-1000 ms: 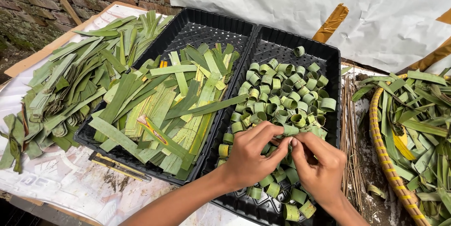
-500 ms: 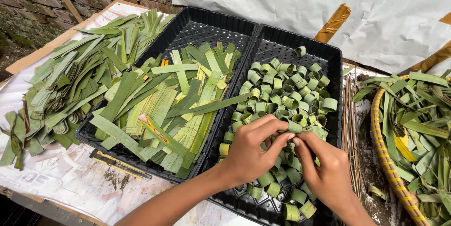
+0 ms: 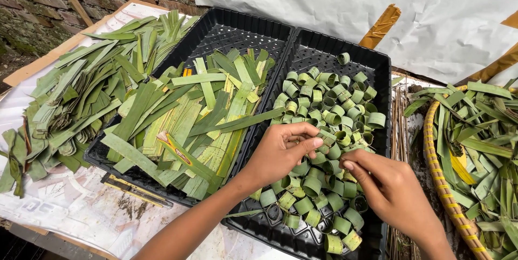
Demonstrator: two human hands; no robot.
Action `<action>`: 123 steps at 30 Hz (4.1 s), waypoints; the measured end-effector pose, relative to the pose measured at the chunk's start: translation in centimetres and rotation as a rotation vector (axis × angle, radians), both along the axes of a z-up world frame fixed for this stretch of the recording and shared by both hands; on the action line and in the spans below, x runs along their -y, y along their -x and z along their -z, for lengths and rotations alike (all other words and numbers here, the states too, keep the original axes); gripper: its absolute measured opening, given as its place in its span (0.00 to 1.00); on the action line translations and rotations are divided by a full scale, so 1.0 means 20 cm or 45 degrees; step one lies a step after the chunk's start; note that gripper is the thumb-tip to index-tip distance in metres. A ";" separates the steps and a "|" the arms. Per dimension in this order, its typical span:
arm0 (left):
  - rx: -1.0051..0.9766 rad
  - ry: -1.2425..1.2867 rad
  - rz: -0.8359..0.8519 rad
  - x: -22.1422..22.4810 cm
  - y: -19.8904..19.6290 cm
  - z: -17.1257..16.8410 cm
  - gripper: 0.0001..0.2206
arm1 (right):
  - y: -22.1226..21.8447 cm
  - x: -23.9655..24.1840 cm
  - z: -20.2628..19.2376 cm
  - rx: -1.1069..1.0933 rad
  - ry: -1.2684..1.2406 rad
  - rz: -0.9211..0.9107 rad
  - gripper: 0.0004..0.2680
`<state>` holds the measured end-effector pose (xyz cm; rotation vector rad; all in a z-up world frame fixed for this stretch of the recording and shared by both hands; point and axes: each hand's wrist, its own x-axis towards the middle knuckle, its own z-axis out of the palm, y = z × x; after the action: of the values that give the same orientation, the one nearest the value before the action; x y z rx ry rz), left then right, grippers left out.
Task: Weaving and folding palm leaves into small pouches and stringing them onto a bamboo stick.
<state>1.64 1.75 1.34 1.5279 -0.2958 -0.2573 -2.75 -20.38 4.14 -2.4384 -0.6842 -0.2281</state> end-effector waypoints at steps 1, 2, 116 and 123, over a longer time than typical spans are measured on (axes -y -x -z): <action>0.001 -0.002 0.000 0.00 -0.01 0.01 0.06 | -0.02 0.05 -0.02 0.001 -0.002 0.000 0.06; 0.037 -0.025 -0.035 0.01 -0.02 0.02 0.08 | -0.03 0.09 -0.03 -0.112 0.338 0.273 0.07; 0.647 -0.961 0.353 -0.11 0.06 0.30 0.06 | 0.21 0.57 0.31 0.341 0.565 0.341 0.05; 0.713 -0.893 0.489 0.11 0.20 0.27 0.09 | 0.22 0.11 0.25 0.437 0.512 -0.021 0.04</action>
<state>-2.42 -0.45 -4.13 2.2219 -1.0311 -0.2406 -7.17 -22.62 -0.85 -2.8048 -0.9769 -0.5587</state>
